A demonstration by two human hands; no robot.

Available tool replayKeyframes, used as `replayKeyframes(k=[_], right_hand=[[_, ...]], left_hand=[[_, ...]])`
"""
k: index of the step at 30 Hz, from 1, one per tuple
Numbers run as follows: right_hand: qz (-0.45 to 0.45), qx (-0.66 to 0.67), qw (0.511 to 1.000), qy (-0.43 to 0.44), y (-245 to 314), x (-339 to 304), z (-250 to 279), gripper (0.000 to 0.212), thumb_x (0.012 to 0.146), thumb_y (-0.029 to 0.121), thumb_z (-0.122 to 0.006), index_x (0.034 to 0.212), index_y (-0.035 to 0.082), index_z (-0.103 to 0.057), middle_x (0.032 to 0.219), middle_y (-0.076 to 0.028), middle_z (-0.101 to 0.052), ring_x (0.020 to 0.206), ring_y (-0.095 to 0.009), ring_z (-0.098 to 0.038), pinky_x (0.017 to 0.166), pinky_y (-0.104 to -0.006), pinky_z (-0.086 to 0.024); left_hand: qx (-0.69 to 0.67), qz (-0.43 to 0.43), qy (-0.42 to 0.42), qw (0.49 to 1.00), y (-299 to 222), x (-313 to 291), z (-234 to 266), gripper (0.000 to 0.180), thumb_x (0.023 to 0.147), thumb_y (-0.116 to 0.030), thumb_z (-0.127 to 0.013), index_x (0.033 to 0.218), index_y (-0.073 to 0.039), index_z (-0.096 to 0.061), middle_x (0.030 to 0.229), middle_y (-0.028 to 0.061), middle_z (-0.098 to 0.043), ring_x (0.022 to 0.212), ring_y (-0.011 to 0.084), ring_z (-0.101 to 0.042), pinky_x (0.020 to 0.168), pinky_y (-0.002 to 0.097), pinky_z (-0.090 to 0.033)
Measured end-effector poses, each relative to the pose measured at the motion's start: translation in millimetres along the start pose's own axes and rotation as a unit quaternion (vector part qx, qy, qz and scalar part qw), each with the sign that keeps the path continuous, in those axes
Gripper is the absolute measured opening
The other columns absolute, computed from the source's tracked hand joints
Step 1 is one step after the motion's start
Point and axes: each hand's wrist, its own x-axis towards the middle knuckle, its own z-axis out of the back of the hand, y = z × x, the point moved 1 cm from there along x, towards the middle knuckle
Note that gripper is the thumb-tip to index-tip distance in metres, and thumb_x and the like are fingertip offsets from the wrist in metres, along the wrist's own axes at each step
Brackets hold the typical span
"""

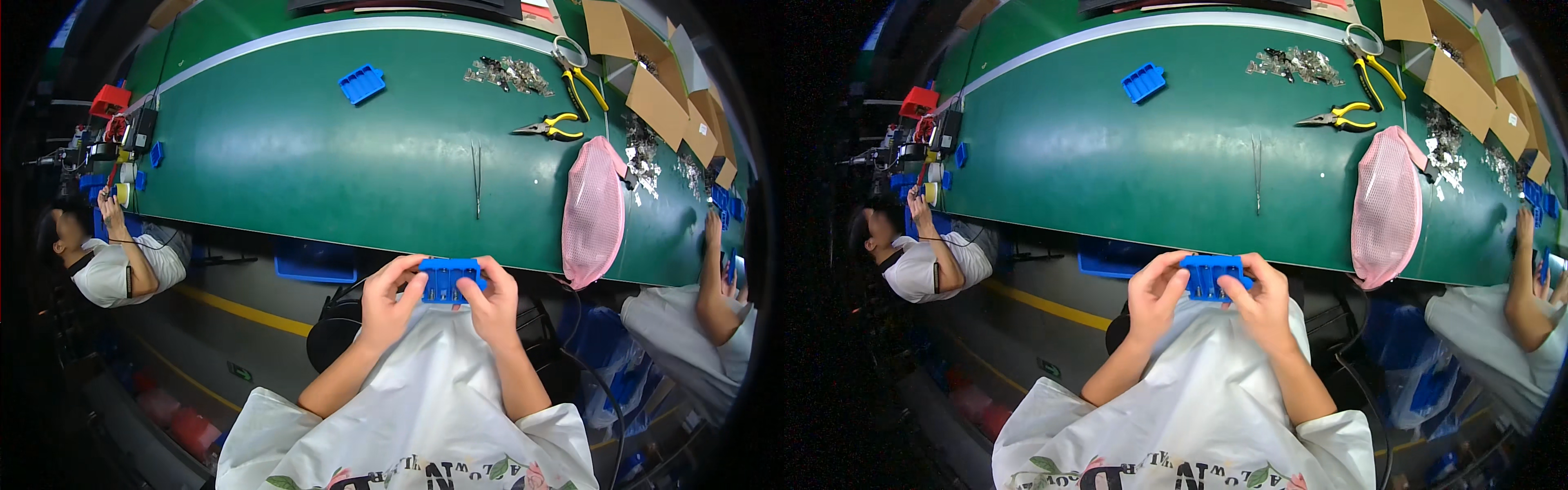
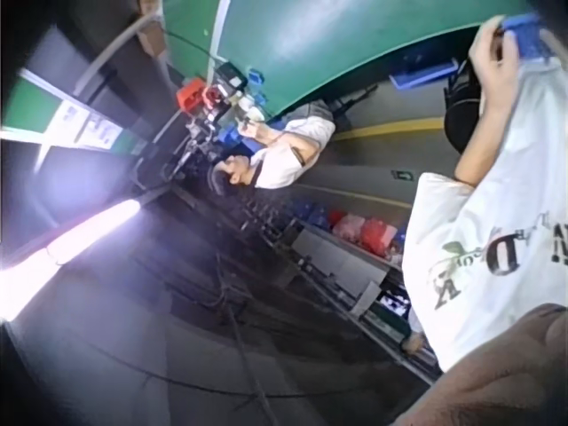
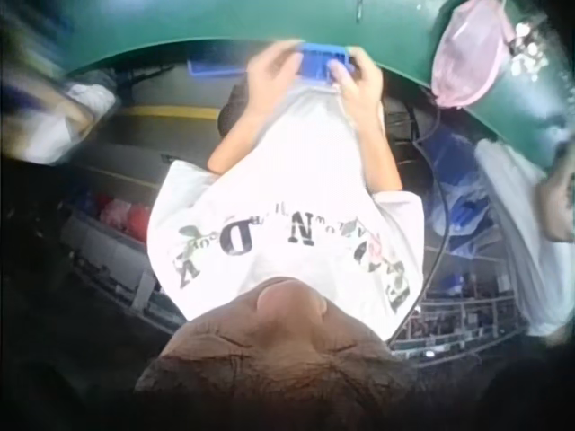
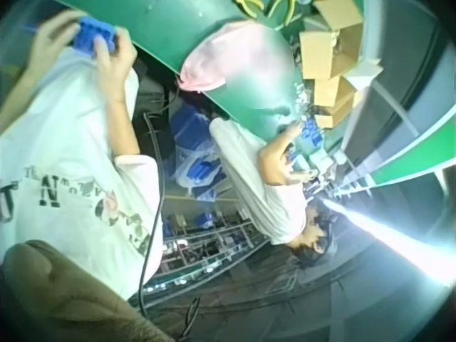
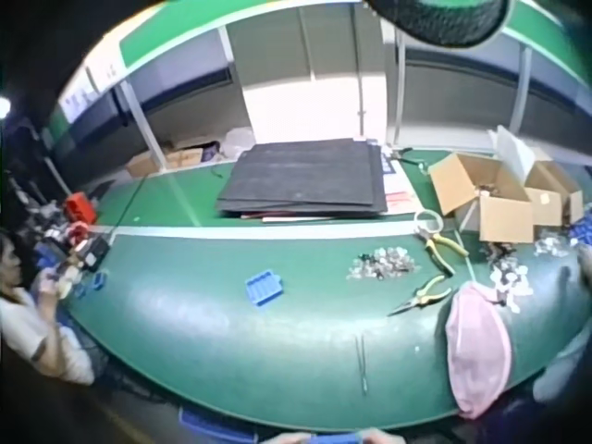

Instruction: Assembling small metal components into a blue plastic tray at an electronics production line.

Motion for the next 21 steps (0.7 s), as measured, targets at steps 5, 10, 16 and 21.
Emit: replayKeyframes(k=[5,10,16,21], right_hand=[[-0.022,0.031,0.997,-0.067,-9.7,-9.5,-18.3,0.013,0.091,0.01,-0.051,0.095,-0.002,-0.053,0.079,-0.004,-0.057,0.058,-0.007,-0.053,0.042,-0.0219,-0.044],[-0.006,0.04,0.997,-0.058,-15.5,-14.2,-15.1,0.013,0.092,0.011,-0.05,0.095,-0.001,-0.053,0.078,-0.004,-0.055,0.056,-0.007,-0.051,0.038,-0.0217,-0.04],[-0.016,0.059,0.996,-0.064,-49.4,-18.4,6.6,0.01,0.086,0.005,-0.058,0.094,-0.001,-0.054,0.078,-0.003,-0.055,0.06,-0.007,-0.051,0.046,-0.021,-0.041],[-0.057,-0.001,0.993,-0.1,-90.6,-12.1,38.4,0.015,0.081,-0.004,-0.059,0.095,-0.001,-0.056,0.081,-0.002,-0.057,0.063,-0.006,-0.051,0.055,-0.0208,-0.043]], left_hand=[[-0.11,0.108,-0.032,0.987,8.0,-3.2,-19.1,0.016,0.091,-0.005,-0.05,0.099,0.005,-0.058,0.084,0.0026,-0.06,0.074,0.0051,-0.054,0.065,0.0211,-0.046],[-0.042,0.063,-0.054,0.996,13.0,-6.1,-20.4,0.014,0.091,-0.007,-0.051,0.094,0.005,-0.058,0.081,0.0024,-0.06,0.071,0.0044,-0.053,0.062,0.0202,-0.044],[-0.019,0.053,0.018,0.998,39.1,-10.0,-13.9,0.014,0.089,-0.005,-0.051,0.098,0.006,-0.057,0.087,0.0044,-0.059,0.075,0.007,-0.056,0.066,0.0207,-0.045],[-0.125,0.222,0.098,0.962,90.1,-8.4,-11.5,0.022,0.086,-0.002,-0.057,0.107,0.003,-0.052,0.098,0.0058,-0.056,0.091,0.0101,-0.055,0.078,0.0255,-0.048]])
